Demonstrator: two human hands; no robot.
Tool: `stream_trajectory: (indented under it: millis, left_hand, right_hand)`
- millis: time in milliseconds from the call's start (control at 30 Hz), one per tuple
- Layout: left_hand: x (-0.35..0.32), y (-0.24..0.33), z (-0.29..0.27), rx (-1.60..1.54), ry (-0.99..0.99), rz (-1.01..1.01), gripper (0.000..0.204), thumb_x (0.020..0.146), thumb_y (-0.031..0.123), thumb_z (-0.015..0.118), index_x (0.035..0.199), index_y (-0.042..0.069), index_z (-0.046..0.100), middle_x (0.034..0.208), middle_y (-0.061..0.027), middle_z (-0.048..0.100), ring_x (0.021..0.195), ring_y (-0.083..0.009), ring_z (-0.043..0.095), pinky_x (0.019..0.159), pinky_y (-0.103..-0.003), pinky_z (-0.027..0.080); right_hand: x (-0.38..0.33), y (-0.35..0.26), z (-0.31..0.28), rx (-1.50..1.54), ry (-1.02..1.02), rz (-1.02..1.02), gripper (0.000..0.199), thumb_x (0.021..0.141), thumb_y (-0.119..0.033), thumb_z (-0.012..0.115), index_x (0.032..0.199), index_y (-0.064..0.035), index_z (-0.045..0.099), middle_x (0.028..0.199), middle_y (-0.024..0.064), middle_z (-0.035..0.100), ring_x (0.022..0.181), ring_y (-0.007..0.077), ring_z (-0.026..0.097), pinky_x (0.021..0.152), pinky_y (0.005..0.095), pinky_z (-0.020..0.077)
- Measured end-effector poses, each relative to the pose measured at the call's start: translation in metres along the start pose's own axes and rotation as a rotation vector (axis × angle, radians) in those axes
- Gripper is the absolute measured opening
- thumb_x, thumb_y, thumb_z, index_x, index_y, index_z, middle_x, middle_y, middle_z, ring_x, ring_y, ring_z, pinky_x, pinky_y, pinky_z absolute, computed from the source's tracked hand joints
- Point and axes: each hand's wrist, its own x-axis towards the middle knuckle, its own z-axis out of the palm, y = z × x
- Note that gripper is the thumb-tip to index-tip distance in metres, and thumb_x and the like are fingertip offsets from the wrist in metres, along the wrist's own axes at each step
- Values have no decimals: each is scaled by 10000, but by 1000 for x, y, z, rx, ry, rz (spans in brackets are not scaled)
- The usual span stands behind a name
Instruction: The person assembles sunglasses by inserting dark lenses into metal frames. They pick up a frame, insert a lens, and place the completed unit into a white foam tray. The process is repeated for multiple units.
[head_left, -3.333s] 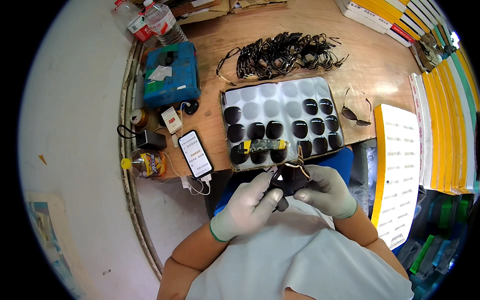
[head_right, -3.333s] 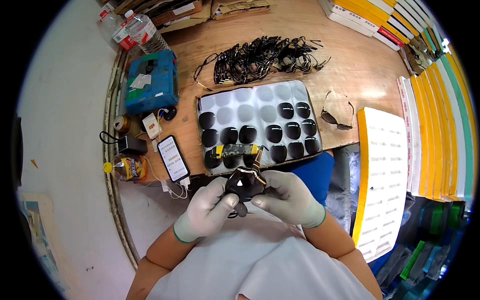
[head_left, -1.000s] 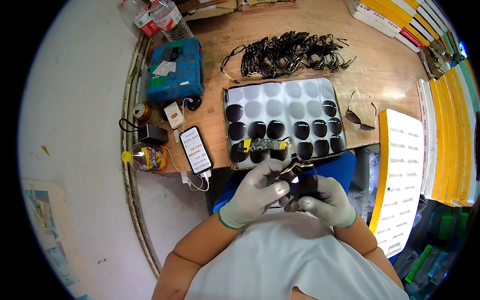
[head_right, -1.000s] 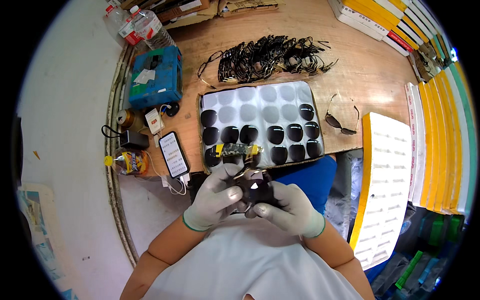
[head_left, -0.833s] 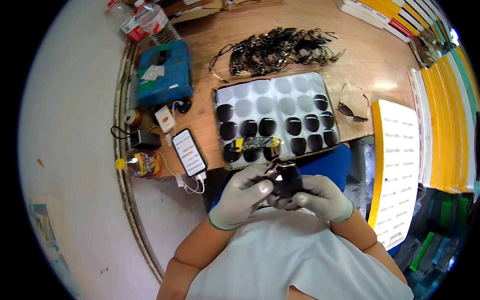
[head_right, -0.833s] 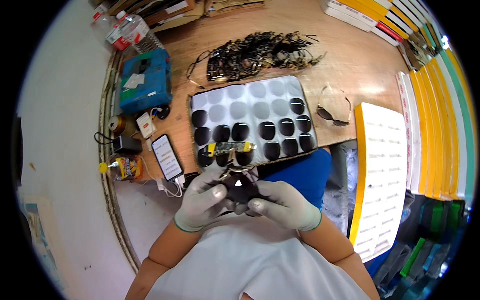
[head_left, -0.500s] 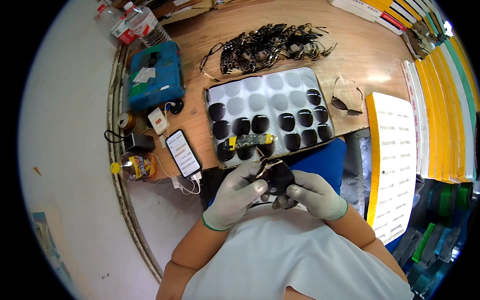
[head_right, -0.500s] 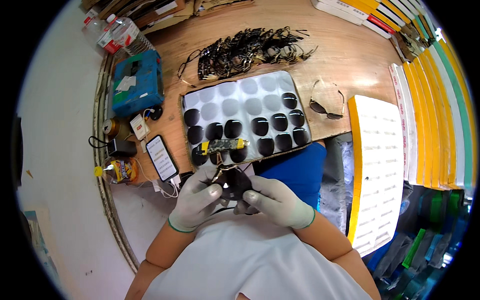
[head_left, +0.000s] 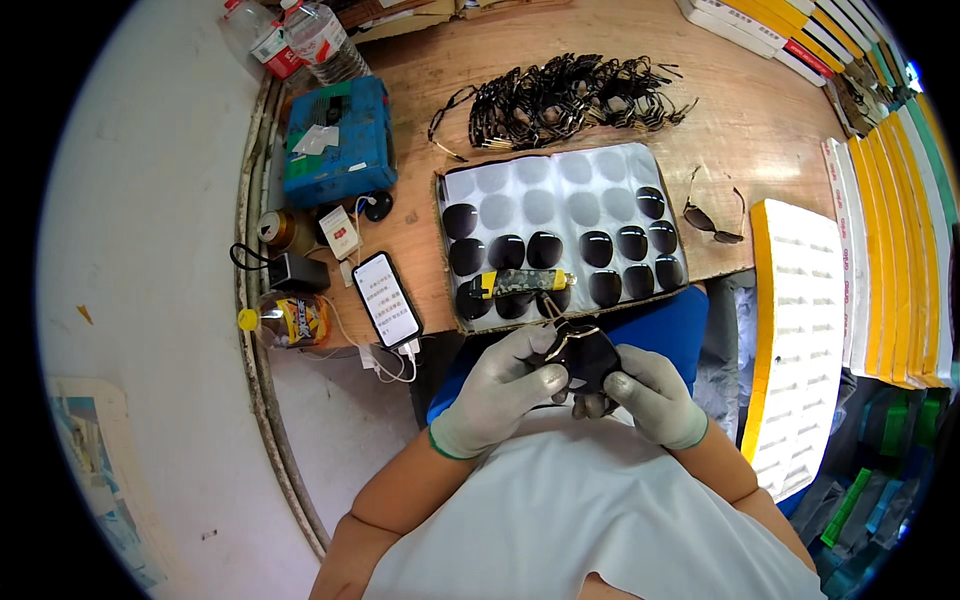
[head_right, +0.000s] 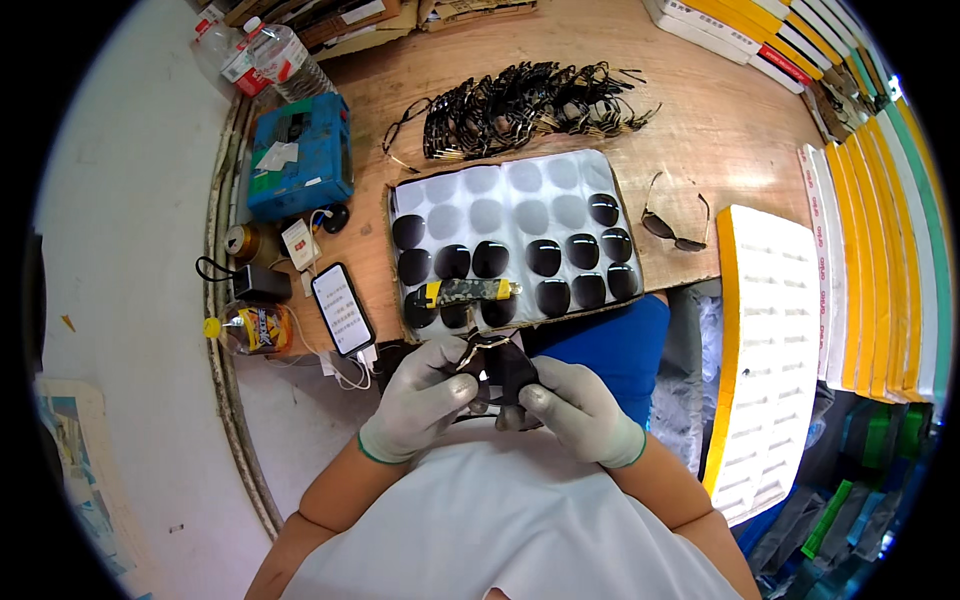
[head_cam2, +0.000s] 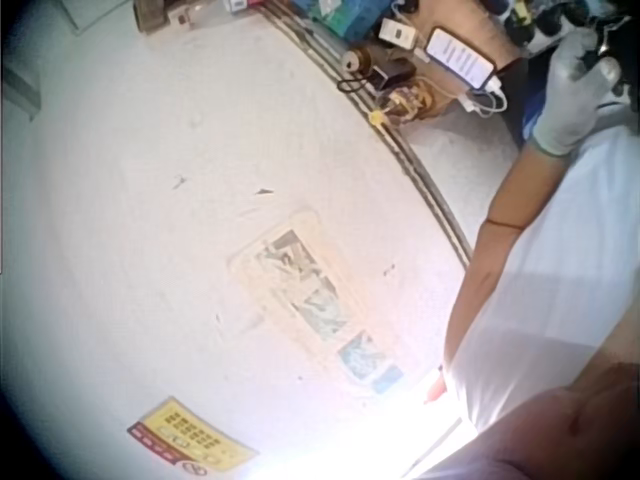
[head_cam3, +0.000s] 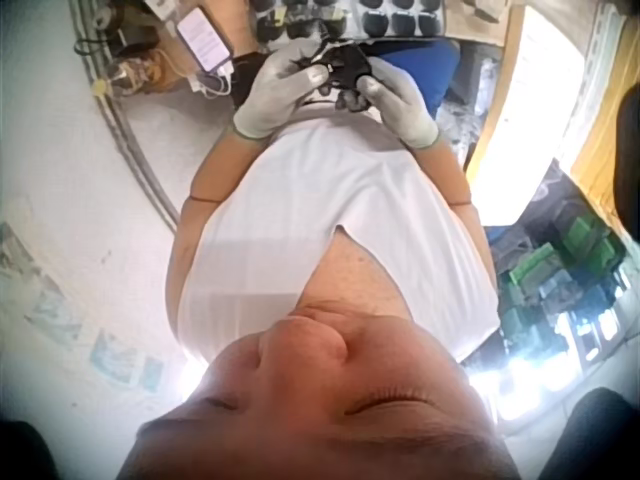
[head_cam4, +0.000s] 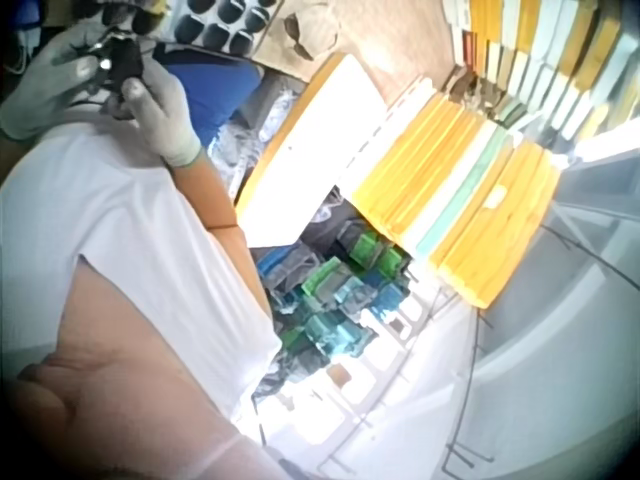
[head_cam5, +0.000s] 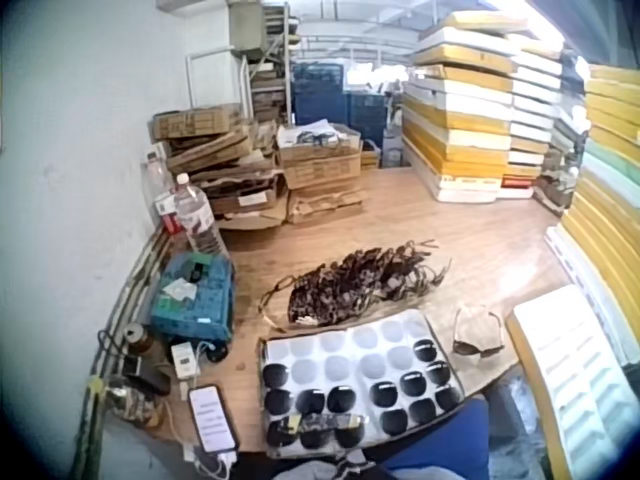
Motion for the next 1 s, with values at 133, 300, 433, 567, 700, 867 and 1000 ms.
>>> stream_trajectory:
  millis: [133,300,433,567,700,867,1000]
  left_hand:
    - [1,8,9,4,-53,33,293,1026,172,622,1232,-36,603,1108,-110,661,927,-193,671,871,-343,548]
    - [-1,5,9,96,-68,73,289,1047,183,597,1222,-47,603,1093,-110,665,935,-191,669,877,-339,542]
    - [-4,-3,4,276,-71,118,245,1048,175,602,1172,-36,609,1067,-88,652,951,-150,634,884,-321,521]
    - [-3,0,12,310,-60,179,201,1037,156,620,1135,-19,614,1040,-65,650,932,-118,607,832,-301,504]
    - [0,15,11,458,-76,267,203,1020,131,633,1138,-33,620,1007,-90,678,852,-136,640,756,-306,516]
    - [3,25,19,736,-109,416,138,963,76,674,1051,-13,618,889,-81,632,761,-136,581,690,-289,478]
    - [6,22,20,833,-75,445,218,924,40,714,1099,-16,597,884,-80,661,772,-125,615,691,-288,506]
  right_hand:
    - [-4,-5,6,-295,36,-188,238,1042,-162,490,999,44,601,852,88,691,727,164,625,695,326,523]
    - [-8,-12,6,-531,14,-275,196,1009,-103,497,1025,54,613,811,110,682,696,210,655,668,331,528]
    - [-9,-8,4,-246,85,-171,232,1022,-125,517,1105,71,610,837,109,700,742,181,681,711,310,549]
    - [-7,-10,-7,-105,14,-69,272,1033,-164,548,1156,72,604,897,114,723,795,152,692,757,295,563]
    - [0,-22,-8,-367,-78,-110,242,1002,-136,594,1153,50,627,888,96,738,785,132,693,732,284,555]
    - [2,-26,-16,-427,-101,-97,187,967,-93,627,1107,29,648,846,90,744,737,122,686,683,269,541]
    - [0,-19,-7,-373,15,-132,186,972,-120,641,1052,48,628,789,108,737,690,138,690,645,269,539]
